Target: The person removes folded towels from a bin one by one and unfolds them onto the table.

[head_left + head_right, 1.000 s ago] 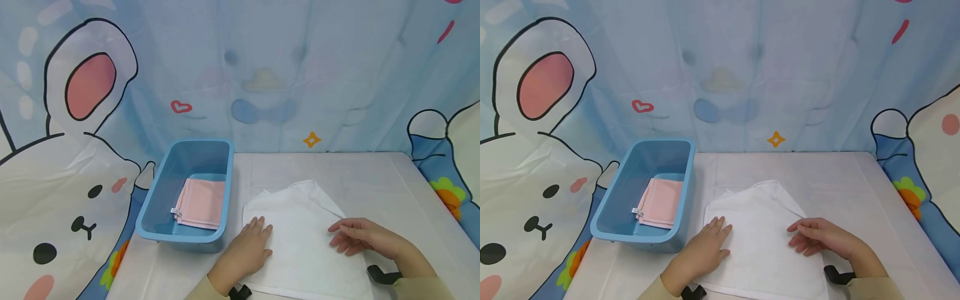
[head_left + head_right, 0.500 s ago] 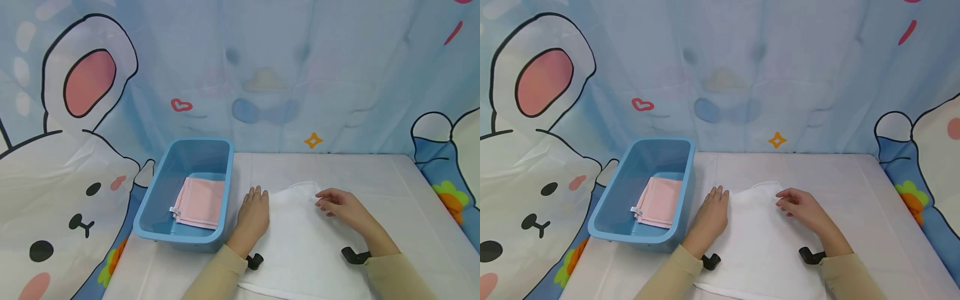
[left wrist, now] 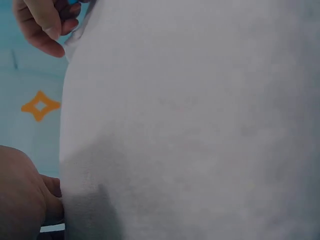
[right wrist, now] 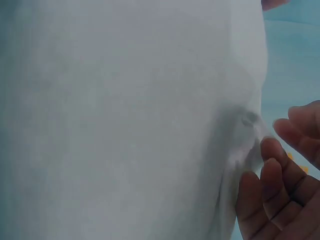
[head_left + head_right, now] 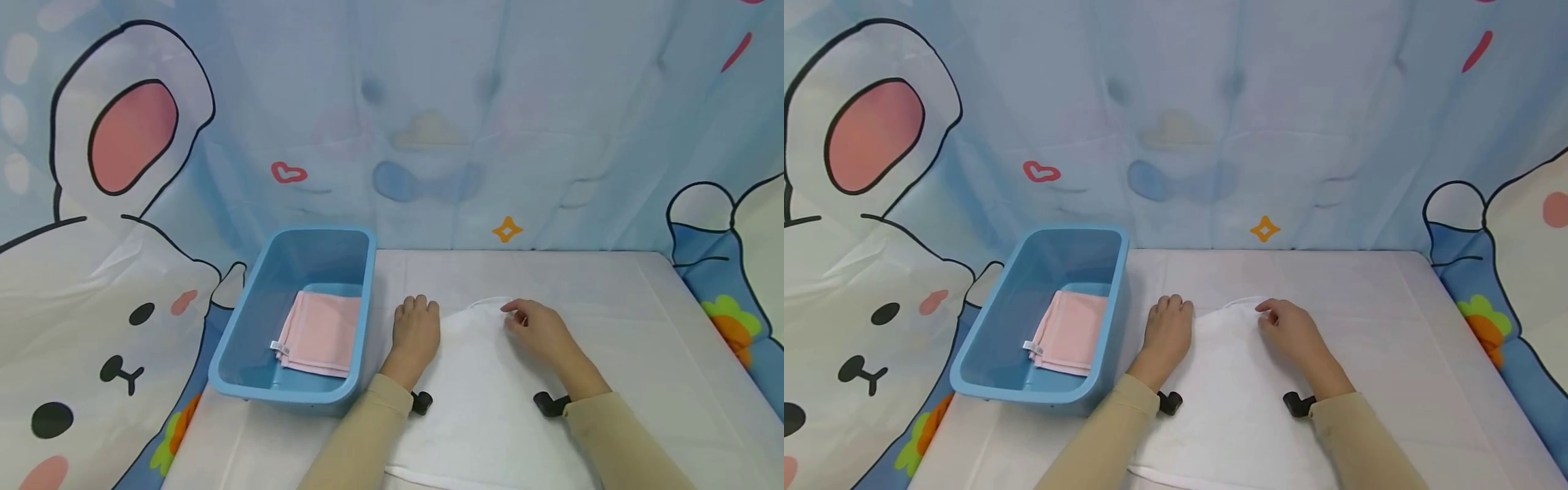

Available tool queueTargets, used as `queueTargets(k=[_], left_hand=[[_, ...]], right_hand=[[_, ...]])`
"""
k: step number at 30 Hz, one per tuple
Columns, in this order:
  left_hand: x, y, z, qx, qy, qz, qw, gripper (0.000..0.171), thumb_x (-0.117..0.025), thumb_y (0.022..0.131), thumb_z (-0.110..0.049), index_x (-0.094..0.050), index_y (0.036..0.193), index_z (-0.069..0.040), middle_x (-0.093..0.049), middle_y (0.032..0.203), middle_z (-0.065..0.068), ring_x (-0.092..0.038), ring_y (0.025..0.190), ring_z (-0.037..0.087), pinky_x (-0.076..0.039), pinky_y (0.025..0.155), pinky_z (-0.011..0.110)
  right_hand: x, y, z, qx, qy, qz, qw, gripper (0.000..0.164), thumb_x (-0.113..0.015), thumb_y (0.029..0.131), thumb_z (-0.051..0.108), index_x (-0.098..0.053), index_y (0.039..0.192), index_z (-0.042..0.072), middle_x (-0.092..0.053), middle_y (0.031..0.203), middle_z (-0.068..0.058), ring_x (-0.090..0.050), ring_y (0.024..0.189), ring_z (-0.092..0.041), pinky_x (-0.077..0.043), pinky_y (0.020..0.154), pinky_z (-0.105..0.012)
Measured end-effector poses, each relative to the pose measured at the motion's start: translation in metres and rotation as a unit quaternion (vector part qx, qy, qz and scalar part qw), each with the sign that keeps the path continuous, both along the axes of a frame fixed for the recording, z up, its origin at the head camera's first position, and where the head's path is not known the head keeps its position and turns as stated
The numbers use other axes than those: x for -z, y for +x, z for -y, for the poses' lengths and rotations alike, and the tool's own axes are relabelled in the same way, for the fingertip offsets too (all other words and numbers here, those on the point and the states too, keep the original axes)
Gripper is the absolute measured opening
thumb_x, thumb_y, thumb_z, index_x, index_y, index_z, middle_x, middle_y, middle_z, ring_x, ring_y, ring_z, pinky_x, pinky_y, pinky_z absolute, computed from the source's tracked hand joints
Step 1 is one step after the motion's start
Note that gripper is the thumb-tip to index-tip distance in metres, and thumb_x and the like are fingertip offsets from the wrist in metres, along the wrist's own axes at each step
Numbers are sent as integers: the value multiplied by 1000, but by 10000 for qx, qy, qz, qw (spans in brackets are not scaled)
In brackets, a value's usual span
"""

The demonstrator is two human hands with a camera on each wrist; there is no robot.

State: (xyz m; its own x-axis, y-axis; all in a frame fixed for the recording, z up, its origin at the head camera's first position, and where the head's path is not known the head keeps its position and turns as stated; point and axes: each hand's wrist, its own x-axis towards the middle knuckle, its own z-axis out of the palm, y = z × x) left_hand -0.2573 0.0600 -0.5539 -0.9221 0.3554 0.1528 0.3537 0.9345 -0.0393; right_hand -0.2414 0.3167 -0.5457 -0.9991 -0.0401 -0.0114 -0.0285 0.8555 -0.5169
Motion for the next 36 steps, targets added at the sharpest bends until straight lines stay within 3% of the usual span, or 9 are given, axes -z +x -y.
queueTargets(k=[3,10,15,20,25,30,36], left_hand=[[3,-1,-1,-14,-133,30,9999,16,-56,112,-26,-69,116,-17,-61,112,1,-53,104,19,-45,88,34],[8,-5,-3,-57,-193,299,9994,17,-57,112,-27,-67,120,-17,-59,116,0,-51,109,20,-44,92,36],[6,-7,-5,-94,-208,402,9989,14,-61,110,-28,-66,116,-16,-57,113,1,-50,107,19,-44,92,35],[2,-7,-7,-330,32,451,9984,11,-66,107,-24,-67,112,-14,-57,111,2,-51,104,19,-46,90,32],[-1,-9,-6,-469,158,306,9983,8,-68,106,-21,-66,108,-13,-58,108,2,-52,103,19,-46,89,33],[-4,-13,-5,-645,90,95,9978,9,-68,106,-21,-66,108,-13,-58,107,2,-52,102,19,-45,86,34],[-6,-20,-1,-1010,180,-77,9947,10,-66,107,-22,-65,111,-13,-60,112,4,-54,107,22,-48,89,36]], right_hand=[[1,0,1,10,85,107,9999,30,-63,105,20,-72,131,8,-60,93,-9,-55,86,-25,-45,73,-36],[2,-3,2,-71,250,266,9993,30,-63,106,23,-72,130,8,-56,87,-7,-53,82,-23,-42,72,-36],[3,-4,2,-37,271,333,9991,23,-67,103,24,-68,117,6,-58,87,-7,-54,82,-23,-42,71,-35],[4,-3,0,116,336,87,9993,25,-74,99,29,-62,100,7,-59,84,-7,-54,78,-23,-41,68,-34],[1,-3,-4,366,274,-179,9988,25,-76,97,26,-61,96,7,-59,82,-8,-53,75,-25,-40,67,-35],[-7,-6,-11,576,112,-50,9983,12,-67,97,10,-64,105,3,-66,101,-20,-57,88,-34,-49,76,-47],[-9,-13,-23,760,27,32,9971,19,-56,101,4,-66,117,-1,-65,129,-31,-61,113,-47,-51,98,-64]])
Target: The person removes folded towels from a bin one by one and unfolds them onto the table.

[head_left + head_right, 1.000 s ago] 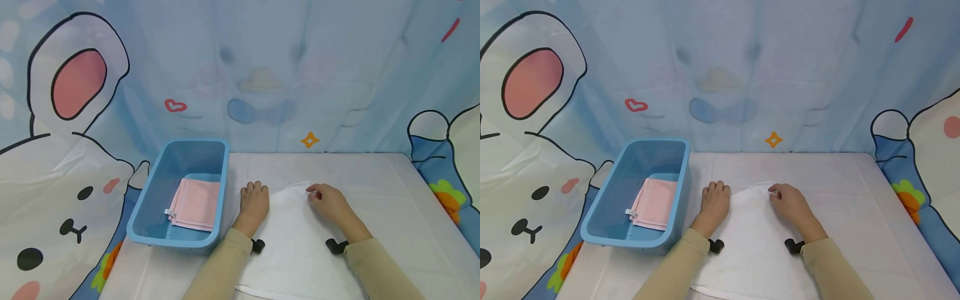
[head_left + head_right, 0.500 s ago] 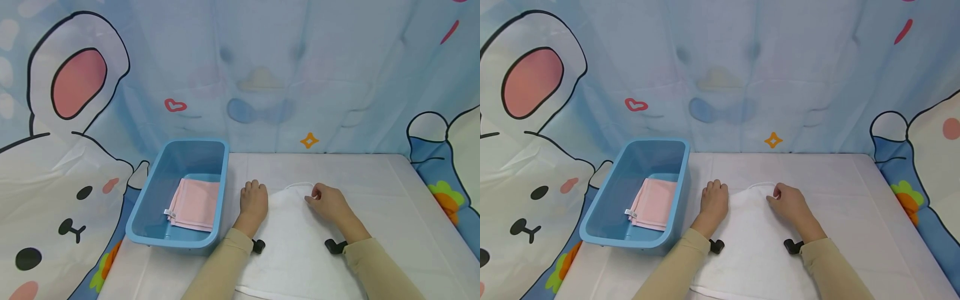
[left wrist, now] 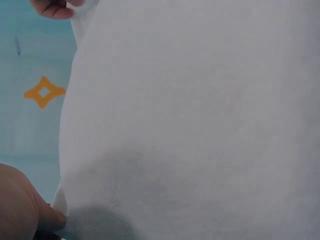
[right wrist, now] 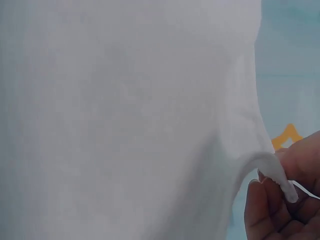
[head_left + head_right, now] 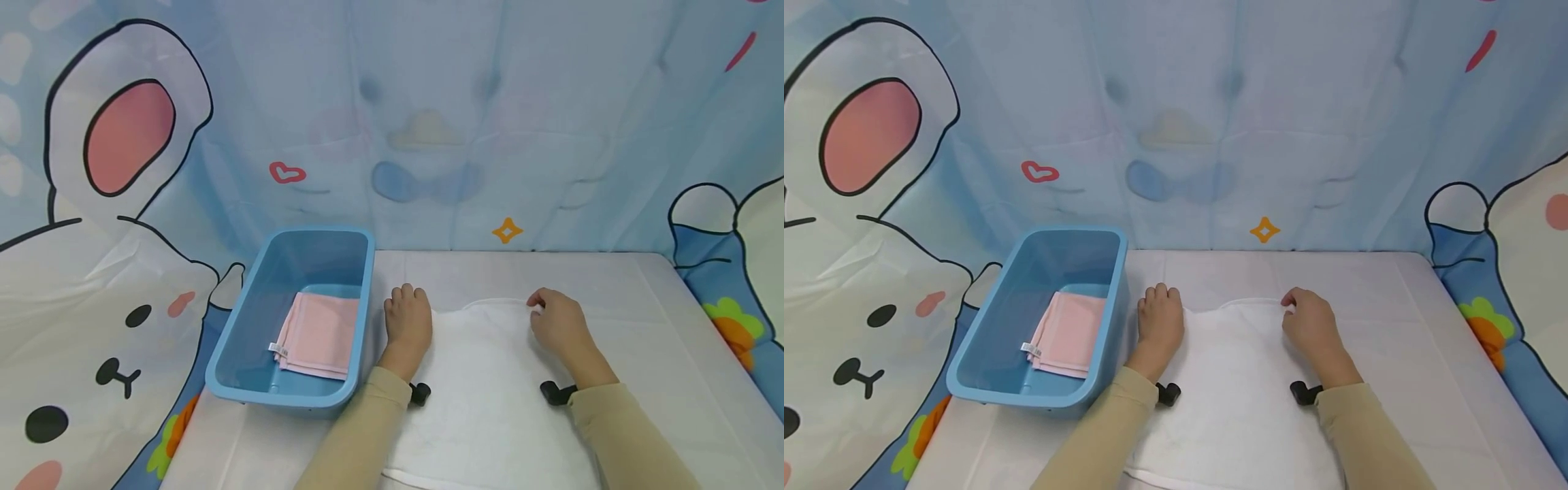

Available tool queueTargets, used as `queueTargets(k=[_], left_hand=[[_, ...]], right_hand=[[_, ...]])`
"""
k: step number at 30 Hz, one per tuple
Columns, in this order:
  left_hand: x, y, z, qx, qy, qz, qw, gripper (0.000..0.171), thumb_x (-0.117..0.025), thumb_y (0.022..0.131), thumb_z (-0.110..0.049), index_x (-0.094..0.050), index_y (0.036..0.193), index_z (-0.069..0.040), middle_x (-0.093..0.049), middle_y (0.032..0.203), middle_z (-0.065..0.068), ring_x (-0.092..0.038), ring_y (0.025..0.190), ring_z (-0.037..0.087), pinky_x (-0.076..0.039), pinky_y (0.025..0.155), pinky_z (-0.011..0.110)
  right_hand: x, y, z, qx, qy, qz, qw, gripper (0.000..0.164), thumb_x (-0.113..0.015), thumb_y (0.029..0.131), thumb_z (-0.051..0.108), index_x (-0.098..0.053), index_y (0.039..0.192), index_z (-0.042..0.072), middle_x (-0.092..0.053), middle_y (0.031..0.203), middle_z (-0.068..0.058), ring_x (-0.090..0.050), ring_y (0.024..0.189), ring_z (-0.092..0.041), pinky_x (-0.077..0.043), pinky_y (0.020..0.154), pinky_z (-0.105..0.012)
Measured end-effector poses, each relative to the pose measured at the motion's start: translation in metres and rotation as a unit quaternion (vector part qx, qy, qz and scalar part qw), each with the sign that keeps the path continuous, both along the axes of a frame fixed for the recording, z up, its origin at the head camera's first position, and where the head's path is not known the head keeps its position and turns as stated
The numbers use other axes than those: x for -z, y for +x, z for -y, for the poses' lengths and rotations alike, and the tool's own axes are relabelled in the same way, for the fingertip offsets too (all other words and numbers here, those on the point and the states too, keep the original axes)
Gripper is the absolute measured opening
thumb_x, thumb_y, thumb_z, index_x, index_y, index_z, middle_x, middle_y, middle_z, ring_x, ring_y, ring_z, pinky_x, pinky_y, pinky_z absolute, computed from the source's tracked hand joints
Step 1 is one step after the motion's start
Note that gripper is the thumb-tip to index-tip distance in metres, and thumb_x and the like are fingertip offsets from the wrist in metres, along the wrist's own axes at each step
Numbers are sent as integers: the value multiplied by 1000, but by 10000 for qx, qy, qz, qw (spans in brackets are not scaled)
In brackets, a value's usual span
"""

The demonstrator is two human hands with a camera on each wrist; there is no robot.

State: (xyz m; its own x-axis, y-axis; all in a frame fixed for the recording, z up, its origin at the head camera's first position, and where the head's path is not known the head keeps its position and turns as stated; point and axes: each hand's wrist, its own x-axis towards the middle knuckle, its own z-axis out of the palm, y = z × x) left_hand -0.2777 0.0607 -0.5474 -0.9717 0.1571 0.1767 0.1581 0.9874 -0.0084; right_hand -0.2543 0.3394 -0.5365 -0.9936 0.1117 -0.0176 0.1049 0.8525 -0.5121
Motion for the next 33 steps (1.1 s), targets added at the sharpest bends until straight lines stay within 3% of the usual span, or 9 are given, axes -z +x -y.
queueTargets(k=[7,13,18,22,24,26,29,33], left_hand=[[-1,-8,5,-296,689,-91,9971,14,-71,104,-16,-64,113,-8,-60,115,10,-59,101,23,-55,85,36],[1,-12,8,-548,1569,-29,9861,14,-70,104,-9,-62,114,-2,-58,118,14,-63,94,23,-58,71,34],[2,-14,8,-518,1645,-18,9850,13,-68,105,-10,-62,113,-2,-57,116,14,-63,93,23,-57,67,33],[2,-11,7,-413,1273,288,9906,23,-67,105,-17,-64,123,-3,-59,123,14,-64,110,26,-58,93,38],[2,-8,5,-308,1040,538,9926,33,-64,106,-22,-62,134,-4,-59,136,15,-60,130,30,-50,114,44],[3,-3,4,-165,813,771,9936,46,-59,109,-30,-56,147,-4,-54,152,19,-50,148,35,-39,126,51],[3,4,1,-24,715,1077,9916,61,-53,112,-40,-46,161,-5,-38,170,22,-33,162,40,-28,132,60],[2,12,1,28,770,1339,9880,70,-52,111,-49,-39,167,-9,-26,177,22,-25,166,42,-24,132,63]], right_hand=[[4,-8,-13,43,96,26,9999,21,-53,102,1,-68,117,0,-65,130,-32,-60,115,-49,-51,95,-63],[5,-12,-21,-36,178,84,9998,27,-50,102,1,-70,120,-2,-64,131,-34,-60,114,-51,-51,94,-63],[5,-16,-25,-11,260,150,9995,32,-48,101,0,-71,124,-3,-61,134,-37,-55,128,-59,-46,106,-70],[6,-17,-26,35,210,200,9996,35,-49,101,0,-70,129,-4,-58,138,-38,-52,133,-61,-43,110,-71],[8,-17,-27,49,204,146,9997,36,-49,101,-1,-68,132,-5,-59,137,-38,-53,132,-61,-44,109,-71],[9,-16,-28,83,198,78,9997,38,-51,100,-1,-66,134,-7,-61,135,-37,-55,128,-59,-46,107,-70],[12,-16,-30,138,238,10,9996,40,-53,100,1,-62,138,-9,-62,131,-35,-58,123,-57,-48,103,-69],[13,-16,-30,171,345,1,9993,44,-57,101,8,-58,142,-9,-57,134,-39,-53,123,-60,-46,104,-71]])
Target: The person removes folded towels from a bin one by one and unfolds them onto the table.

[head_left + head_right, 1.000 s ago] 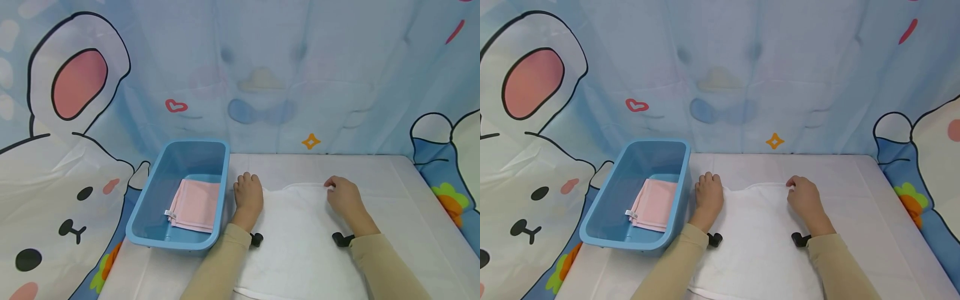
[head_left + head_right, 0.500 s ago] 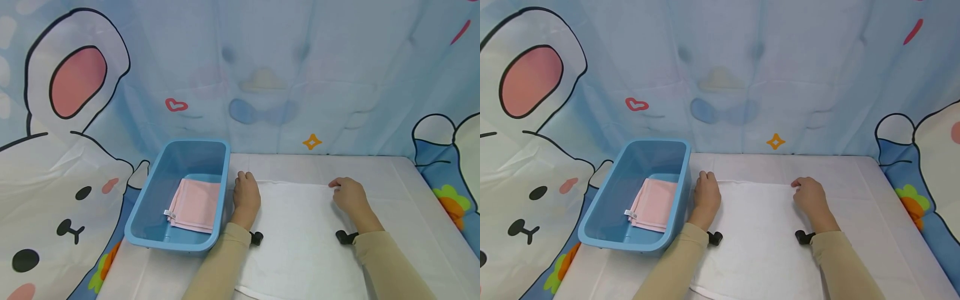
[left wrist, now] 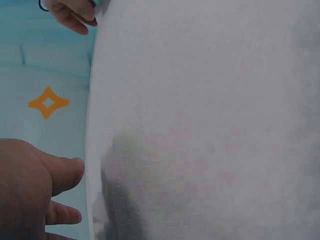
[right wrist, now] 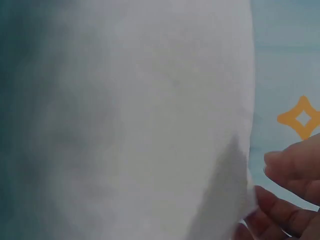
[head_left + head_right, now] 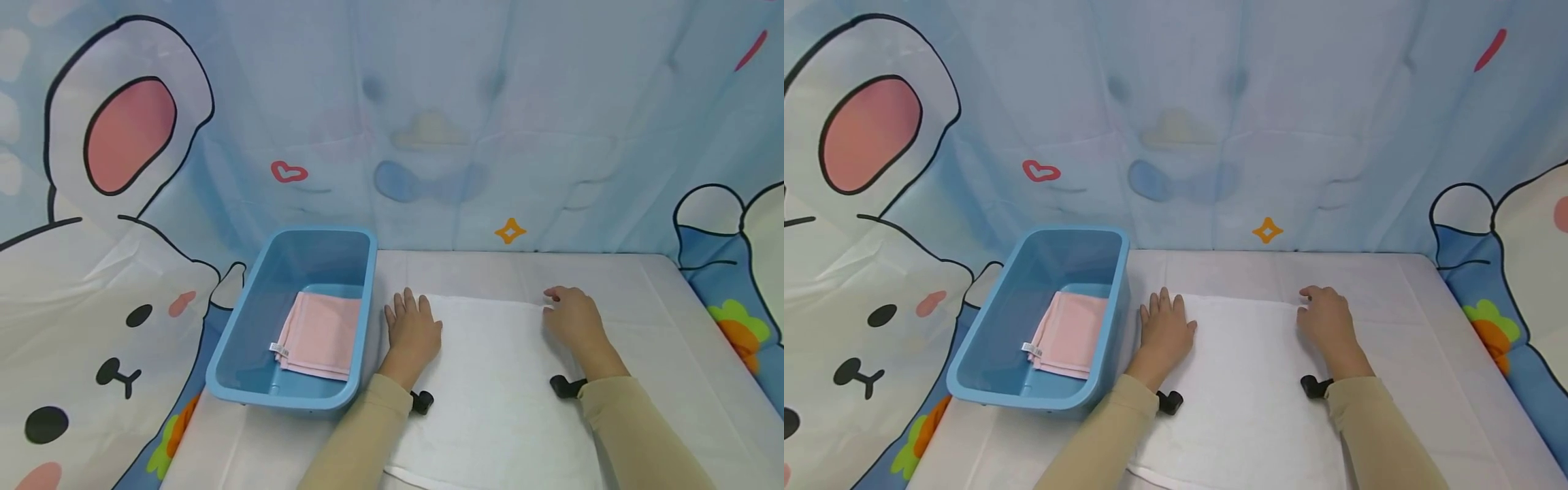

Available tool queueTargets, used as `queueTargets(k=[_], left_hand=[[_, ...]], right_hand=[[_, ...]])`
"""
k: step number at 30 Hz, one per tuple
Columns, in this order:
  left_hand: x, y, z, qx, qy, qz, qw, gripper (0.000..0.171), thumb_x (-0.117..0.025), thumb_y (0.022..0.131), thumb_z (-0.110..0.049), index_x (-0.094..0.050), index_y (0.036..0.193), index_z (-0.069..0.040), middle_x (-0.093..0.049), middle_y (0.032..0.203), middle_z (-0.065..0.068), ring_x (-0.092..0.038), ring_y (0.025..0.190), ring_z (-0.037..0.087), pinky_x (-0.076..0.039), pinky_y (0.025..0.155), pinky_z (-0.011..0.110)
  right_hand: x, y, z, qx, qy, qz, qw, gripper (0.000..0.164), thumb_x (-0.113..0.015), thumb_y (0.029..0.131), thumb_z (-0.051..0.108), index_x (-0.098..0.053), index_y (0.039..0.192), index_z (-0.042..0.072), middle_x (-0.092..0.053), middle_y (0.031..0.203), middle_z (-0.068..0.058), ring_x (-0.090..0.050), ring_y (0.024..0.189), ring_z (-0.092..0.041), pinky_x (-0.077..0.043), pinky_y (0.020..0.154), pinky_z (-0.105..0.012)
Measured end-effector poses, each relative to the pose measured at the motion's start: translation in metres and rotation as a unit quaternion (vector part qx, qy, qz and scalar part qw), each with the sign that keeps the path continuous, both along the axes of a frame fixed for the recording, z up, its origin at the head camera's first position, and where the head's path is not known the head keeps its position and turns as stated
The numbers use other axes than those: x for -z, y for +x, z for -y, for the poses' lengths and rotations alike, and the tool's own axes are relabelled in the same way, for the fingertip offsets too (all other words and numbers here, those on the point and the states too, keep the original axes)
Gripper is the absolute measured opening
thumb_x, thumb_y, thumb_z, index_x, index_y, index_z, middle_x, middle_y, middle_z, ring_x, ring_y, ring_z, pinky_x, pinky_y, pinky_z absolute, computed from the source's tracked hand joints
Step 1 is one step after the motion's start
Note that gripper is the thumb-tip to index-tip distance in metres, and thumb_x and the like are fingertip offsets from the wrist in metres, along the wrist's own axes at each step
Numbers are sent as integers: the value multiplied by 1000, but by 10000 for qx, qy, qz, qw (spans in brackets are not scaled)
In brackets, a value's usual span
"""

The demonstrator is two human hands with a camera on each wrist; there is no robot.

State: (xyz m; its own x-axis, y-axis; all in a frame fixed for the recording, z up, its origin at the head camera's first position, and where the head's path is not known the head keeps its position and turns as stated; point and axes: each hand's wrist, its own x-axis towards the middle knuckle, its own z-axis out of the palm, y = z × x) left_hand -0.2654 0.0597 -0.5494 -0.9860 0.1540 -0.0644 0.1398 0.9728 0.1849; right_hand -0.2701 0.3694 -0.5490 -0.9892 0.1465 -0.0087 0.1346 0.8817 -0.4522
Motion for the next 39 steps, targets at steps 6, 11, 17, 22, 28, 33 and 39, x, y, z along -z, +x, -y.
queueTargets(k=[6,11,17,22,28,33,39], left_hand=[[-3,11,-1,259,173,301,9991,76,-53,109,-57,-33,170,-15,-16,181,19,-16,168,43,-22,132,64],[-7,23,-5,707,167,424,9965,80,-52,108,-62,-31,171,-19,-11,182,17,-12,169,42,-22,133,63],[-7,38,-12,1260,-28,474,9909,81,-50,107,-66,-29,172,-22,-12,183,13,-13,170,38,-22,134,58],[-4,51,-16,1713,-397,468,9833,85,-50,104,-71,-28,172,-25,-15,183,10,-15,170,35,-25,134,55],[-1,70,-18,2092,-628,620,9739,92,-49,101,-78,-24,173,-26,-13,183,6,-14,170,33,-24,135,53],[5,80,-18,2195,-769,693,9701,95,-49,101,-78,-21,174,-23,-10,183,6,-11,170,32,-22,135,53],[6,82,-16,2223,-766,657,9697,96,-49,101,-76,-18,174,-22,-9,184,6,-10,171,31,-21,136,53]], right_hand=[[-13,8,7,-76,182,-20,9998,54,-59,103,17,-51,149,-10,-44,149,-45,-42,132,-68,-40,108,-78],[-25,23,24,-792,495,181,9955,68,-63,106,27,-40,158,-10,-36,160,-43,-32,145,-67,-30,118,-79],[-22,52,59,-1792,910,197,9794,76,-69,105,35,-40,160,-7,-33,167,-38,-26,152,-68,-27,120,-80],[-12,77,87,-2273,1085,185,9676,75,-72,102,36,-44,162,-1,-35,170,-31,-26,154,-66,-28,116,-83],[-6,99,104,-2555,1039,575,9595,75,-72,101,34,-44,163,2,-32,173,-27,-22,157,-64,-25,117,-85],[-1,108,109,-2682,955,819,9551,76,-69,103,33,-39,165,1,-26,175,-27,-18,158,-64,-22,117,-86],[4,111,110,-2595,1002,783,9573,77,-66,105,38,-36,167,3,-22,177,-25,-15,160,-62,-19,118,-85]])
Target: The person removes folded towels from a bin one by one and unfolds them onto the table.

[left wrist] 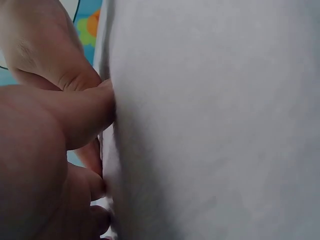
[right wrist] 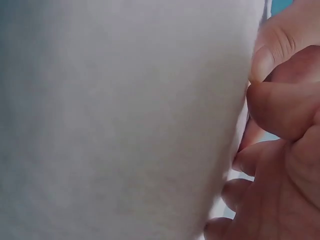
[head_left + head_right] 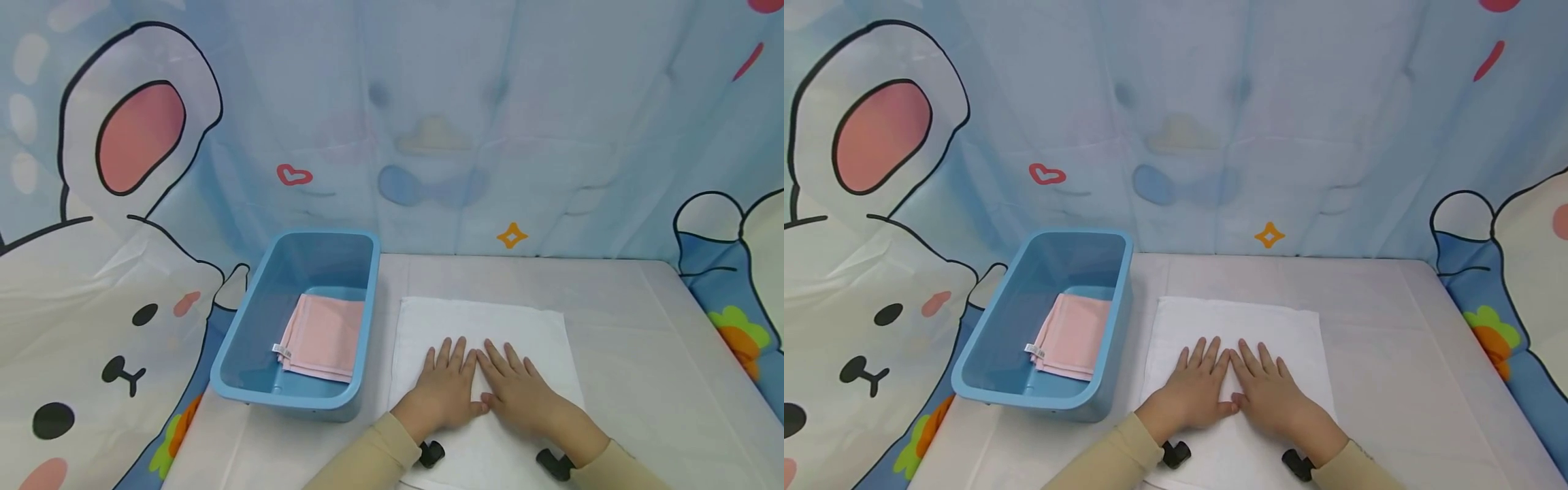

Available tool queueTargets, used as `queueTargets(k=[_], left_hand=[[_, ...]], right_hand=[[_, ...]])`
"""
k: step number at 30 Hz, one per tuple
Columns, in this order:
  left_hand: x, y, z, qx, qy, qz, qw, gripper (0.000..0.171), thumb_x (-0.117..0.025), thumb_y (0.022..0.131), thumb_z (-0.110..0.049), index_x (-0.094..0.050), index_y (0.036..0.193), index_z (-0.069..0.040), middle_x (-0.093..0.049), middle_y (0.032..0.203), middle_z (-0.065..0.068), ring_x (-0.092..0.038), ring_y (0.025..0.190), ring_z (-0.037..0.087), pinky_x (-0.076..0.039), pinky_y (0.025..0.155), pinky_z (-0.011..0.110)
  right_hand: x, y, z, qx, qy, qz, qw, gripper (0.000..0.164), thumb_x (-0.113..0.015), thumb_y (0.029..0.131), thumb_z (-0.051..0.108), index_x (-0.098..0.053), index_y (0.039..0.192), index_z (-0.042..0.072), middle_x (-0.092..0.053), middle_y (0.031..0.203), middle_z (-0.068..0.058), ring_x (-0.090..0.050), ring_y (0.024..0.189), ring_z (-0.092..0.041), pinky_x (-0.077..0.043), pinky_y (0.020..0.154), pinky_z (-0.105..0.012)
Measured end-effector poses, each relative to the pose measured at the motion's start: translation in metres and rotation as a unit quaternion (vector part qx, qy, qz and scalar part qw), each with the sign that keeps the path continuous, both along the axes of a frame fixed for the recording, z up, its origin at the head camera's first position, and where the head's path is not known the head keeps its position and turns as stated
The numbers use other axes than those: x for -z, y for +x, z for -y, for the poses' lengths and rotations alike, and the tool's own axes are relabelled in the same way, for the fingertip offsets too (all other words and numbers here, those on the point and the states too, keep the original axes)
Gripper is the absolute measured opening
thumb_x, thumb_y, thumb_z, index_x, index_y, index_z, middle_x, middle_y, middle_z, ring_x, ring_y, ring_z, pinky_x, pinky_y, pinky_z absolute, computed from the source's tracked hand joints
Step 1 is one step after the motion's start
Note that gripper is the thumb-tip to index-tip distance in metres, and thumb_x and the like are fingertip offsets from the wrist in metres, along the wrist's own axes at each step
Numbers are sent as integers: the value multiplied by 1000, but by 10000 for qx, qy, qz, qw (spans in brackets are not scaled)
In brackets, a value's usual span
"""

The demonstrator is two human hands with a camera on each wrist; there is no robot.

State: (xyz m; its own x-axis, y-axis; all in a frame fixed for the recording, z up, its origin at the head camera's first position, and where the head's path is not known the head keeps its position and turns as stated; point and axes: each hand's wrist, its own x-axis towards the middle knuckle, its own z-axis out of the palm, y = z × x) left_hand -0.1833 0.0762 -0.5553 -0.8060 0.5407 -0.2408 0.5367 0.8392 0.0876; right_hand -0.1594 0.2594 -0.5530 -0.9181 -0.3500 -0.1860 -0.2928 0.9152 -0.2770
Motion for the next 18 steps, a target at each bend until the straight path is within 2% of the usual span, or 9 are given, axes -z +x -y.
queueTargets(k=[7,11,18], left_hand=[[2,-5,-3,-282,97,133,9995,81,-44,108,-66,-16,174,-29,-5,184,2,-5,171,29,-17,136,56],[7,-11,-10,-457,68,29,9989,73,-40,111,-60,-16,174,-33,-5,184,2,-6,171,30,-18,135,59],[3,-21,-14,-728,-120,84,9972,70,-33,111,-65,-12,173,-40,-3,184,1,-3,171,31,-16,134,61]], right_hand=[[-1,-5,-2,58,75,-129,9999,77,-66,105,39,-36,168,7,-21,178,-24,-16,160,-62,-17,116,-89],[-5,-11,-4,82,151,-108,9998,82,-68,103,43,-34,169,8,-20,178,-25,-16,159,-63,-18,115,-89],[-9,-26,-11,186,221,235,9993,87,-66,103,53,-29,171,13,-14,179,-26,-10,160,-65,-13,117,-89]])
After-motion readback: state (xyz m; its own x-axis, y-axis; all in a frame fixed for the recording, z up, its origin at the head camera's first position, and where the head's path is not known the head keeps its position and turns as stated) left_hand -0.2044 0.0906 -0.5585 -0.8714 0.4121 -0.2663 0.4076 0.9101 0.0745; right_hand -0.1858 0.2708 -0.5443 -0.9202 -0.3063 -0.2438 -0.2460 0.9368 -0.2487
